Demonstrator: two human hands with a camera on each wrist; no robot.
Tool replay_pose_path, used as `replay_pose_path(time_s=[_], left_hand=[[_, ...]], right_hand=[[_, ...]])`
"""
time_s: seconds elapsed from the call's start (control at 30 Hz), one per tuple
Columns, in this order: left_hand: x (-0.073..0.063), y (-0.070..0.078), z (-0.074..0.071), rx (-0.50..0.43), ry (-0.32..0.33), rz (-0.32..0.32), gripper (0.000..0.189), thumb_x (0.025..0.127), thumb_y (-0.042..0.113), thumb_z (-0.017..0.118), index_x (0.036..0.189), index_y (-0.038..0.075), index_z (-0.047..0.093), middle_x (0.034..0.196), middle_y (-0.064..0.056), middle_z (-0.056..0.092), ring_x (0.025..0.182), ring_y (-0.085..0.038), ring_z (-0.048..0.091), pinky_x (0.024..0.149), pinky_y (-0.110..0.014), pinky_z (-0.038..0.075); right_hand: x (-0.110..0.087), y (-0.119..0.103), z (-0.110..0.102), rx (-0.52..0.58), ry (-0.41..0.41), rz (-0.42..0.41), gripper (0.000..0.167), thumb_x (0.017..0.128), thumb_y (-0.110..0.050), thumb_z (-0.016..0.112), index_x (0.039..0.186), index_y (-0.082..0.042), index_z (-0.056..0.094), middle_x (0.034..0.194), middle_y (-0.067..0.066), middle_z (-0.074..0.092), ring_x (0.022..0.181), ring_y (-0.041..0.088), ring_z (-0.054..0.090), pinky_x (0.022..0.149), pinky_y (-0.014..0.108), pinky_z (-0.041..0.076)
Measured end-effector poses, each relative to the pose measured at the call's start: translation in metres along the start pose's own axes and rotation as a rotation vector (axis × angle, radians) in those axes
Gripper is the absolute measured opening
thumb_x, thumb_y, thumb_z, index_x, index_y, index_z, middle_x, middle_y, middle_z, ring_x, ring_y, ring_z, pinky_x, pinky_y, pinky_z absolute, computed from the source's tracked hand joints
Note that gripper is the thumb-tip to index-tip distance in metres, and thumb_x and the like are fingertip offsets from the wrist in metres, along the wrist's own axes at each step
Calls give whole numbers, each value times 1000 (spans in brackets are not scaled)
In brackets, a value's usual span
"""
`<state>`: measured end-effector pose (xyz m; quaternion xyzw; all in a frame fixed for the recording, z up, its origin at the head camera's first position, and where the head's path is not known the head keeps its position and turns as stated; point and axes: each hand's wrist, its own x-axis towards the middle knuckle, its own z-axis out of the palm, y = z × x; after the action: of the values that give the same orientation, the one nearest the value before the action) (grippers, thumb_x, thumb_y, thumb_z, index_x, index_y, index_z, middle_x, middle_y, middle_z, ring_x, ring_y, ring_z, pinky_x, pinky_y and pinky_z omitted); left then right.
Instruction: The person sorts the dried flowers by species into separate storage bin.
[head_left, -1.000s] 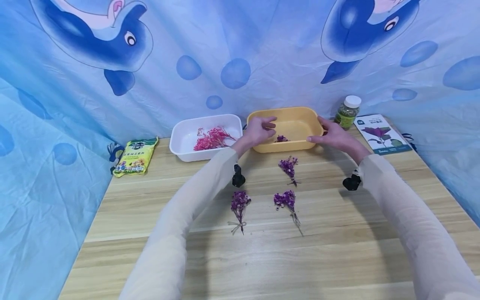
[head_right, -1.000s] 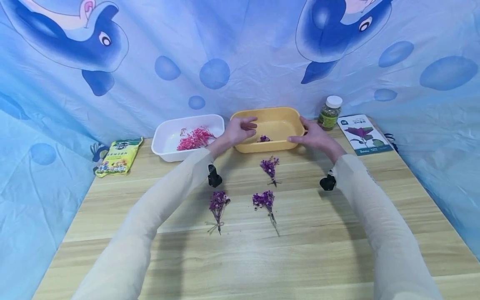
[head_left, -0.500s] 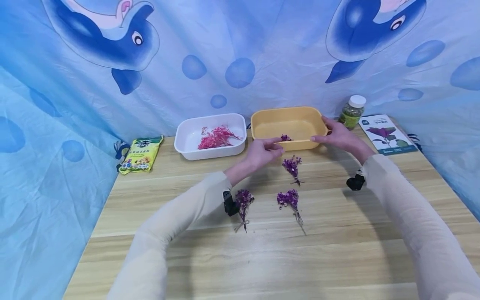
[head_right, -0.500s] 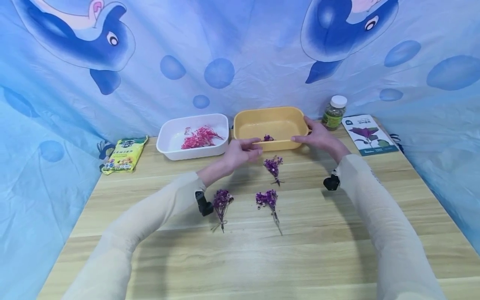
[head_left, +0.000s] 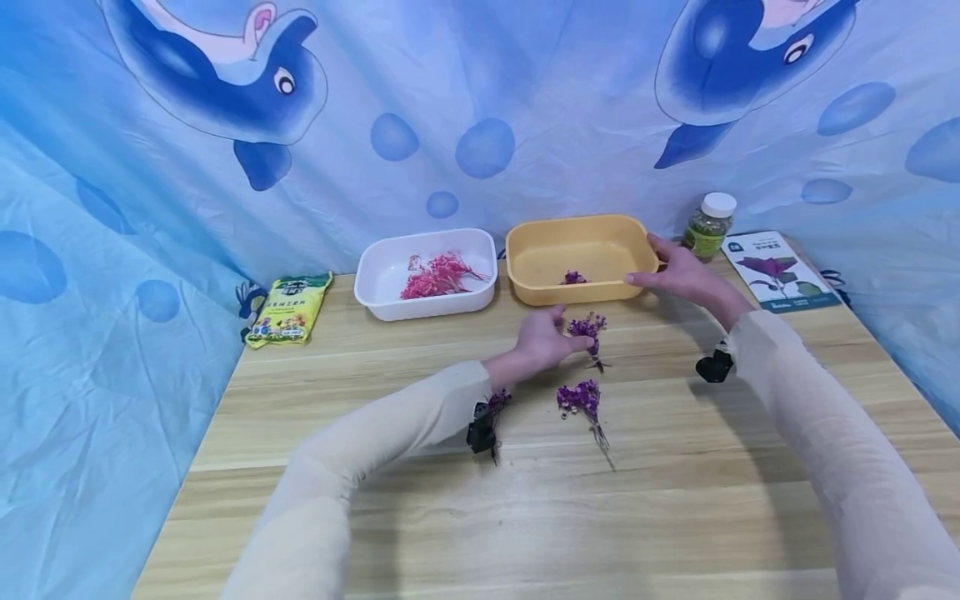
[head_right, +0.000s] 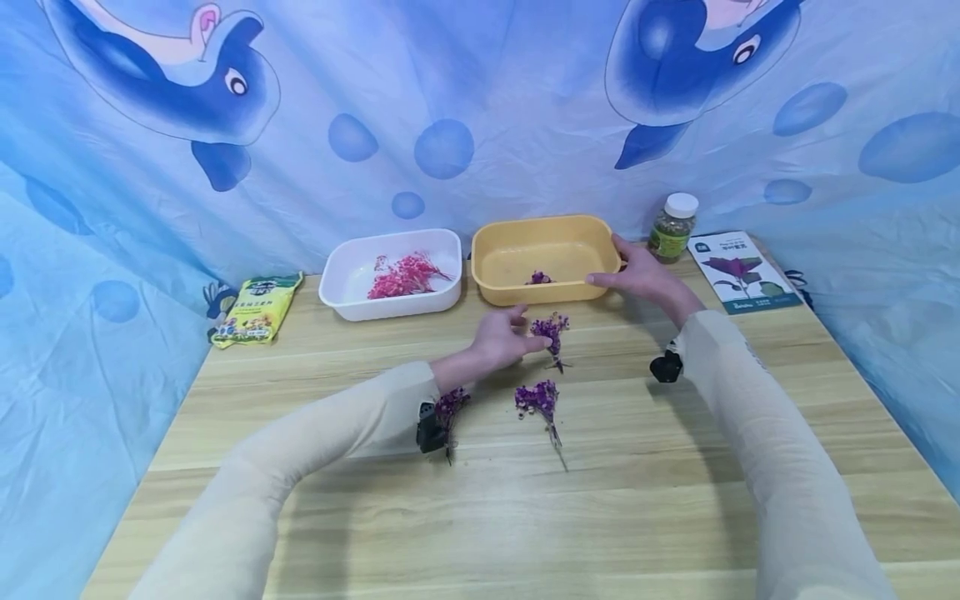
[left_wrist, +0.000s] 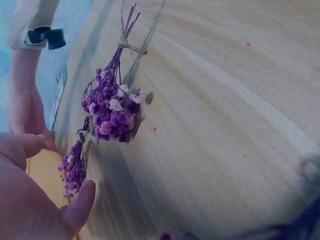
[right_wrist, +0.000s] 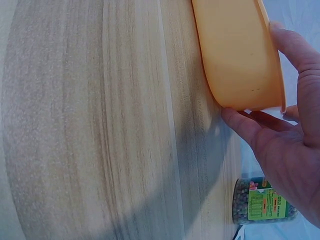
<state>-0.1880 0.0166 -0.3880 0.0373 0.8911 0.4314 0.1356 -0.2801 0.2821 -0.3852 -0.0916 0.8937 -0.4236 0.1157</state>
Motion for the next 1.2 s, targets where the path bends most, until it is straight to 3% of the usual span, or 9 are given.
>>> replay_pose_path(time_s=[0.07,0.4,0.53,0.73,0.87,1.07,1.13,1.2], left_hand=[[3,2,5,43,9,1,88,80,30,86,152,8,41,144,-11,54,121,-23,59,101,-31,48],[9,13,26,262,30,-8,98,76,45,87,155,12,38,150,-7,48,134,-23,47,111,-33,38],[13,16,36,358,60,-36,104,72,53,86,155,15,37,149,-10,47,132,-26,48,109,-36,41],[19,19,47,463,103,-77,102,66,58,88,148,16,43,134,-11,48,118,-28,54,94,-39,52],[20,19,49,507,99,-73,96,68,52,89,144,13,47,127,-11,48,112,-26,54,88,-36,54],[22,17,42,523,44,-25,74,73,24,87,139,13,56,120,-9,49,102,-22,54,78,-30,54],[22,16,38,516,20,11,75,74,18,85,142,13,55,125,-9,52,107,-21,54,83,-28,53],[21,15,33,493,-7,53,76,76,13,82,145,12,53,134,-9,55,120,-22,53,96,-27,49]], right_hand=[[-1,0,0,3,-1,1,110,90,-38,76,158,-2,-2,159,32,15,143,48,24,117,55,24],[0,1,-1,-25,5,1,112,89,-43,76,158,-2,-2,158,33,16,142,48,25,116,56,24],[1,2,-1,-15,5,-3,109,90,-39,76,158,-1,-1,158,34,17,142,48,26,116,55,26],[1,1,0,4,5,-11,107,91,-36,75,158,-1,0,157,34,19,140,48,29,115,54,29],[1,1,0,-4,8,-15,109,90,-38,76,158,0,0,157,35,19,140,49,29,115,55,29],[1,2,0,-1,12,-13,110,89,-40,77,158,-1,0,156,35,20,139,48,31,115,55,29],[1,3,0,0,13,-17,110,89,-39,77,158,-1,0,156,35,20,139,48,31,114,55,29],[1,3,0,-4,15,-17,111,89,-40,77,158,-1,-1,157,35,20,139,48,31,115,55,29]])
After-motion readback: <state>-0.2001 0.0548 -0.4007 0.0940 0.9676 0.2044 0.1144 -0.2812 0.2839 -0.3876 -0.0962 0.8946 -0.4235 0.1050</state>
